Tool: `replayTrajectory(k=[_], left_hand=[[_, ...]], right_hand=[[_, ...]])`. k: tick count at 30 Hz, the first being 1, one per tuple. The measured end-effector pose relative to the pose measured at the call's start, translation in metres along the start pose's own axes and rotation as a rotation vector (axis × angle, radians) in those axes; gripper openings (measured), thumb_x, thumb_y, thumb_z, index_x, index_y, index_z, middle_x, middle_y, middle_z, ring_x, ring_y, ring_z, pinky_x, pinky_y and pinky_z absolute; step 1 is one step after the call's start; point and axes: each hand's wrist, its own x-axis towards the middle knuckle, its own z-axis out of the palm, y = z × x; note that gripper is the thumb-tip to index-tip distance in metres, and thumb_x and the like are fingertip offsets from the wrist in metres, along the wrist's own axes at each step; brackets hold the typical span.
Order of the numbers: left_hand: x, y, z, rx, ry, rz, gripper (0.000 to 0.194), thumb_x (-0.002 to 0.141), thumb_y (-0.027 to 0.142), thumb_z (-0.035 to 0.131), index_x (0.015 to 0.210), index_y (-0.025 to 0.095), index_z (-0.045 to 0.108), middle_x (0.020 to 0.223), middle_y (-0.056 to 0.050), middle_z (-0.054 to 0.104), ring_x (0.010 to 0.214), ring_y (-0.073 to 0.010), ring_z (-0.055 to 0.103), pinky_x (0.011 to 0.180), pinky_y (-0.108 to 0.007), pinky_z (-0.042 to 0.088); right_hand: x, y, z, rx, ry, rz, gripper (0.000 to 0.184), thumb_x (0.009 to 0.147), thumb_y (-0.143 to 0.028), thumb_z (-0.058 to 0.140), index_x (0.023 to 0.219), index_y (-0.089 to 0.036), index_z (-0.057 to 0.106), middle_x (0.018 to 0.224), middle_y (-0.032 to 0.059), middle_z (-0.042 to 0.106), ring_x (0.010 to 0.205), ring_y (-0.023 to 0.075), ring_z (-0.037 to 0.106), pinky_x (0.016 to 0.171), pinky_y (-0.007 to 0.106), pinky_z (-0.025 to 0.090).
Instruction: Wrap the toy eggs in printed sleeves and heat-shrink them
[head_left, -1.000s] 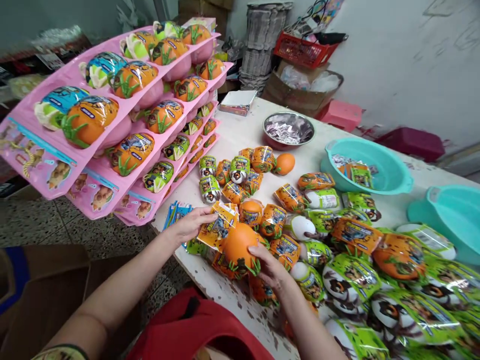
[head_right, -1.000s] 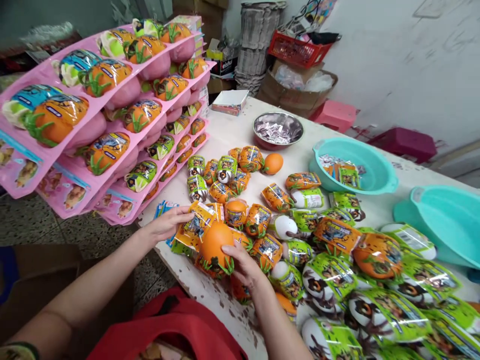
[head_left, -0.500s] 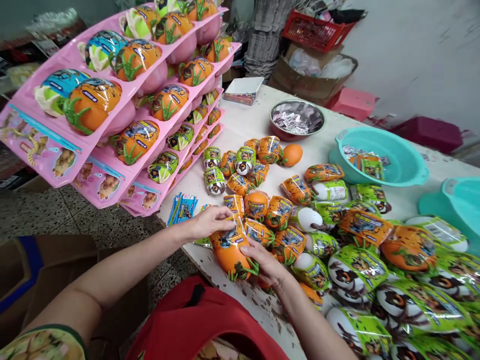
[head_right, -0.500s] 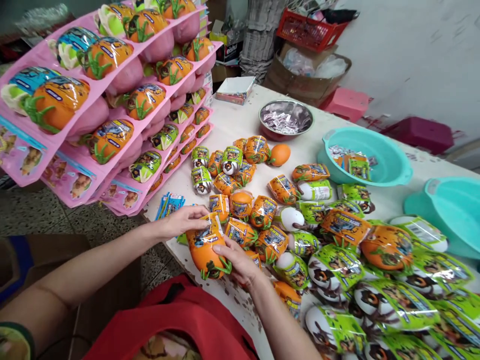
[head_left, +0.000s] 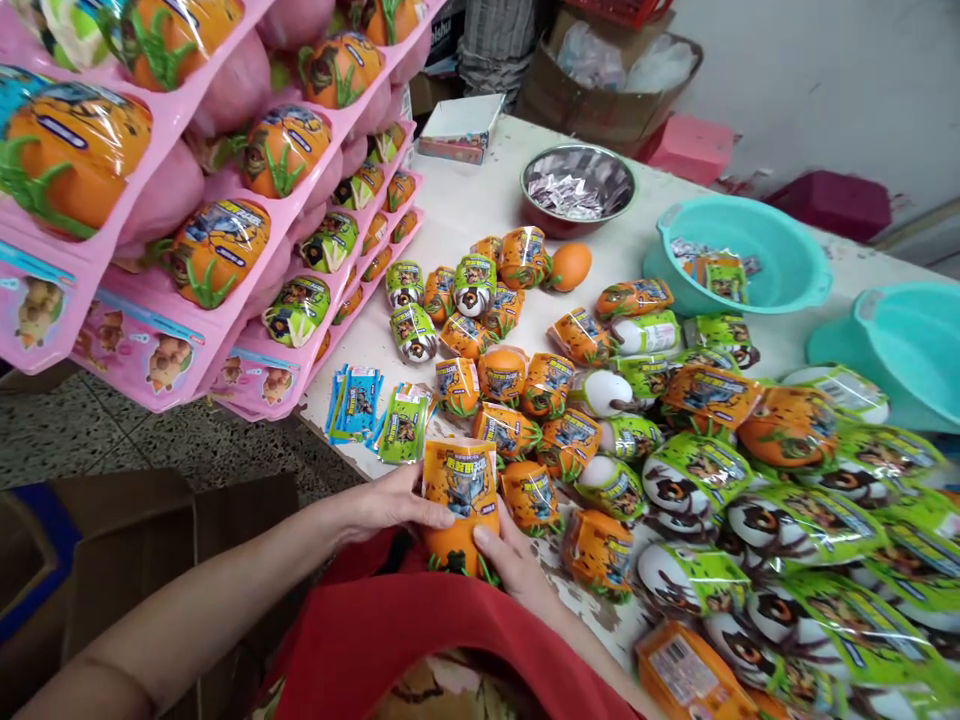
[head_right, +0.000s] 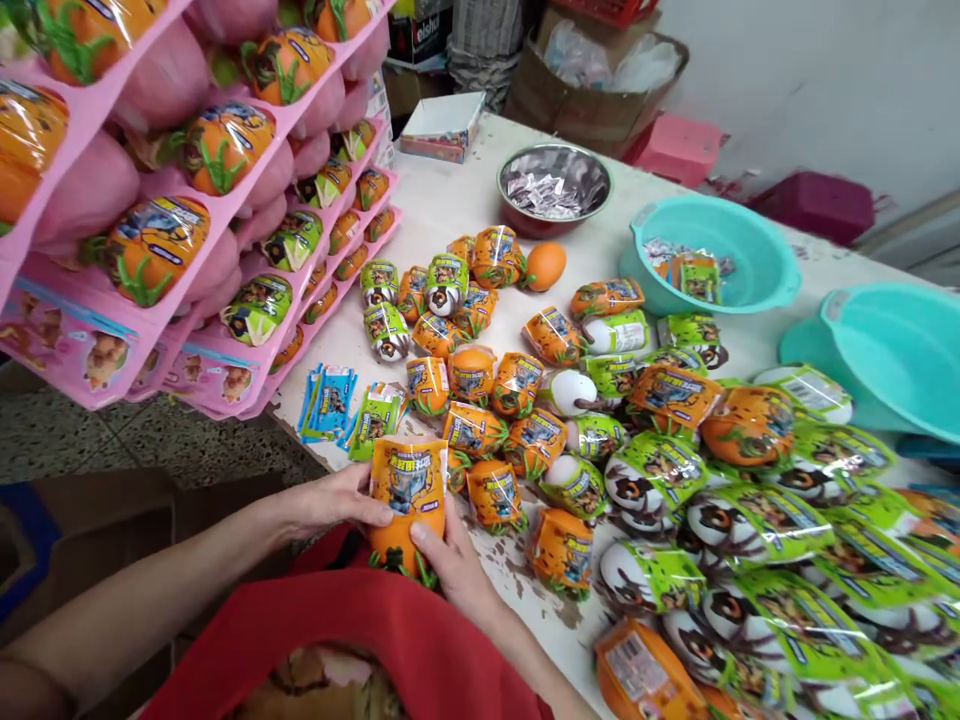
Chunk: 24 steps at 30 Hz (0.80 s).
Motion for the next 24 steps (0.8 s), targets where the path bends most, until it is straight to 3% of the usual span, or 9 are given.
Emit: replayTrajectory(k=[4, 7, 13, 19, 21, 24], left_hand=[[0.002, 0.006, 0.003, 0.004, -0.094, 0.082, 0.066, 0.066, 0.018, 0.081, 0.127, 0.018, 0.055, 0.121, -0.008, 0.067, 0.11, -0.0248, 0.061, 0.1, -0.039, 0.042], [0.002, 0.001, 0.003, 0.03, -0.135, 0.086, 0.063, 0.068, 0.023, 0.081, 0.126, 0.018, 0.057, 0.12, -0.008, 0.067, 0.11, -0.0267, 0.061, 0.099, -0.041, 0.043], [-0.005, -0.023, 0.0, 0.019, -0.128, -0.036, 0.063, 0.067, 0.025, 0.081, 0.125, 0.017, 0.059, 0.114, -0.007, 0.07, 0.108, -0.028, 0.061, 0.098, -0.043, 0.043], [0.004, -0.017, 0.007, -0.087, -0.156, 0.046, 0.063, 0.069, 0.026, 0.079, 0.127, 0.017, 0.057, 0.115, -0.008, 0.069, 0.109, -0.0281, 0.06, 0.098, -0.042, 0.043], [0.013, -0.01, 0.007, -0.062, -0.09, 0.096, 0.065, 0.07, 0.032, 0.079, 0.129, 0.018, 0.055, 0.119, -0.009, 0.067, 0.105, -0.0265, 0.062, 0.094, -0.04, 0.047], [0.029, 0.002, -0.007, 0.033, 0.135, 0.145, 0.067, 0.075, 0.044, 0.072, 0.135, 0.022, 0.048, 0.124, -0.011, 0.064, 0.093, -0.0227, 0.066, 0.078, -0.034, 0.052]], right_hand=[[0.005, -0.013, -0.007, -0.011, -0.069, 0.023, 0.068, 0.07, -0.058, 0.073, 0.125, -0.022, 0.053, 0.123, 0.0116, 0.061, 0.115, 0.0296, 0.057, 0.099, 0.046, 0.043], [0.003, -0.012, -0.011, -0.03, -0.072, 0.07, 0.065, 0.066, -0.048, 0.079, 0.119, -0.019, 0.056, 0.117, 0.0118, 0.065, 0.108, 0.0303, 0.061, 0.096, 0.048, 0.045], [-0.009, 0.008, -0.018, -0.171, 0.017, 0.114, 0.069, 0.056, -0.059, 0.081, 0.108, -0.018, 0.061, 0.105, 0.0098, 0.07, 0.097, 0.0299, 0.064, 0.088, 0.042, 0.05], [-0.009, -0.002, -0.011, -0.116, 0.01, 0.075, 0.069, 0.059, -0.053, 0.081, 0.114, -0.018, 0.059, 0.108, 0.0094, 0.069, 0.101, 0.0291, 0.063, 0.091, 0.042, 0.048], [0.004, -0.017, -0.017, -0.102, 0.054, 0.02, 0.069, 0.058, -0.049, 0.083, 0.114, -0.016, 0.059, 0.104, 0.0098, 0.069, 0.096, 0.0287, 0.064, 0.088, 0.042, 0.049], [0.044, -0.06, -0.041, -0.185, 0.249, -0.13, 0.061, 0.058, -0.045, 0.083, 0.107, -0.014, 0.062, 0.101, 0.0109, 0.069, 0.088, 0.0264, 0.065, 0.085, 0.042, 0.05]])
